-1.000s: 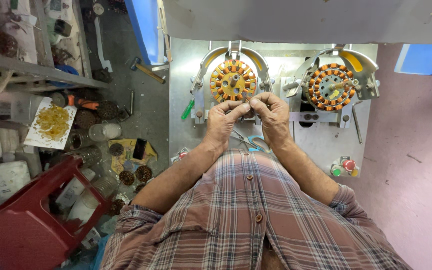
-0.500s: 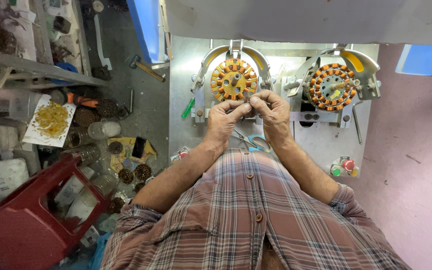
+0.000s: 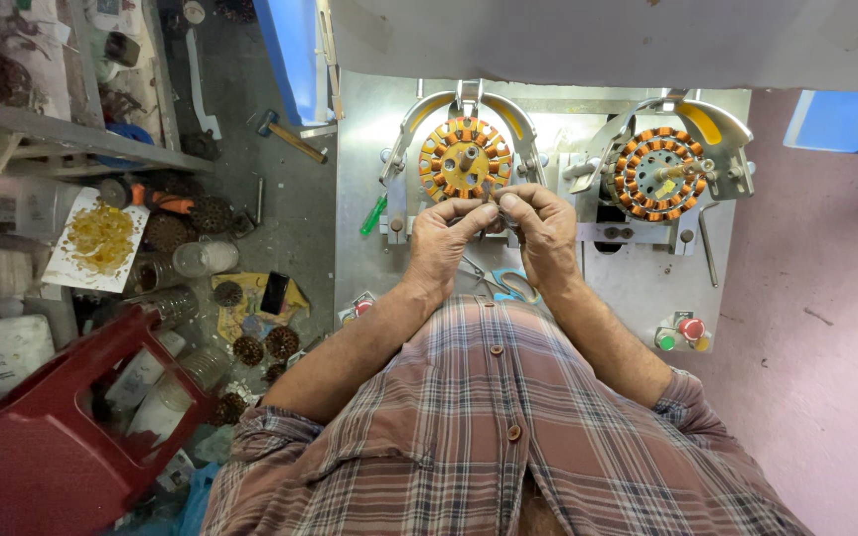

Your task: The person rewinds an electric motor stator by hand at a workbench. They use a small prying tool to press copper wire coils into the stator slots and insert insulation strips to secure the windings.

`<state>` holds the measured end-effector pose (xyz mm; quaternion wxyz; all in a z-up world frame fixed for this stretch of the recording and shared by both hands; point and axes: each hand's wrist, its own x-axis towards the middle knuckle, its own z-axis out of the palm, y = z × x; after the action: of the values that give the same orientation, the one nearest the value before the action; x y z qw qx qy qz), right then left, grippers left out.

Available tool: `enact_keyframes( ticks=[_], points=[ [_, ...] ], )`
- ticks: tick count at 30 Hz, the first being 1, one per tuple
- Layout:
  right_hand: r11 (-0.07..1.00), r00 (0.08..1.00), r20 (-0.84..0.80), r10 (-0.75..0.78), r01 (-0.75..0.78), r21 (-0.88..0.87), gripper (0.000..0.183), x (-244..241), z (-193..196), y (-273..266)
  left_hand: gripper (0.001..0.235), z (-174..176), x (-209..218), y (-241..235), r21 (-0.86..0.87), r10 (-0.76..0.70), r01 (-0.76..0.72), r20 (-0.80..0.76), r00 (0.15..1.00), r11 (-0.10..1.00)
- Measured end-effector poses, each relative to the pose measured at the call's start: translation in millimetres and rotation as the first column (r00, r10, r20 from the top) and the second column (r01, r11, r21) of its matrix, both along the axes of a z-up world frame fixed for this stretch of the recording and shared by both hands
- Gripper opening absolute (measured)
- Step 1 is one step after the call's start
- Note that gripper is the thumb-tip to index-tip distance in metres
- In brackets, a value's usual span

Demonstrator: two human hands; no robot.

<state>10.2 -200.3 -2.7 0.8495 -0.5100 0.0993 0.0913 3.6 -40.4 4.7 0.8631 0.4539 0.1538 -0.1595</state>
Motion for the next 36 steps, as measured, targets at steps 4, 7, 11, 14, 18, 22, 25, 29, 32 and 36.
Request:
enact_keyframes(
  ticks=[4, 7, 11, 14, 18, 22, 25, 29, 32, 36],
  points=[
    [0.995, 0.997, 0.044, 0.066, -0.062, -0.080, 0.013, 1.1, 1.7, -0.1, 0.017, -1.4, -0.6, 0.4, 0.028, -0.011, 0.011, 0.004, 1.000, 1.000],
    [0.994, 0.996, 0.048, 0.077, -0.072, -0.087, 0.013, 1.6, 0.8, -1.3, 0.018, -1.8, -0.6, -0.5, 0.033, -0.010, 0.010, 0.002, 1.000, 0.999],
    [0.997, 0.997, 0.061, 0.049, -0.045, -0.066, 0.013, 0.5, -2.6, 0.8, 0.018, -1.5, 0.5, 0.3, 0.034, -0.007, 0.007, -0.013, 1.000, 0.999],
    [0.998, 0.998, 0.063, 0.027, -0.023, -0.054, 0.013, 0.1, -6.9, 2.7, 0.017, -1.9, 0.5, -0.3, 0.020, 0.000, 0.000, -0.016, 1.000, 1.000],
    [1.000, 0.999, 0.047, 0.009, -0.009, -0.006, 0.011, -1.1, -12.9, 2.0, 0.017, -4.1, 0.5, -2.3, 0.006, 0.008, -0.008, -0.023, 1.000, 1.000],
    [0.991, 1.000, 0.011, -0.012, 0.010, 0.132, 0.009, -2.9, -12.1, 0.7, 0.016, -4.1, 0.9, -2.8, -0.008, 0.010, -0.011, -0.030, 0.999, 1.000],
    [0.988, 1.000, 0.014, -0.011, 0.009, 0.156, 0.012, -2.9, -6.9, -0.1, 0.016, -3.8, 0.9, -2.6, -0.007, 0.013, -0.013, -0.029, 0.999, 1.000],
    [0.996, 1.000, 0.011, -0.009, 0.008, 0.084, 0.018, -1.1, 1.4, 2.4, 0.016, -3.4, 0.3, -2.1, -0.003, 0.008, -0.008, -0.019, 1.000, 1.000],
    [1.000, 1.000, 0.015, -0.004, 0.004, 0.010, 0.017, 0.4, 4.7, 4.2, 0.015, -3.6, 0.0, -2.8, -0.010, 0.002, -0.002, -0.010, 1.000, 1.000],
    [1.000, 0.999, 0.039, -0.003, 0.003, -0.010, 0.013, 3.6, 4.8, 5.7, 0.015, -1.9, -0.5, -1.7, 0.006, -0.007, 0.007, -0.006, 1.000, 1.000]
  ],
)
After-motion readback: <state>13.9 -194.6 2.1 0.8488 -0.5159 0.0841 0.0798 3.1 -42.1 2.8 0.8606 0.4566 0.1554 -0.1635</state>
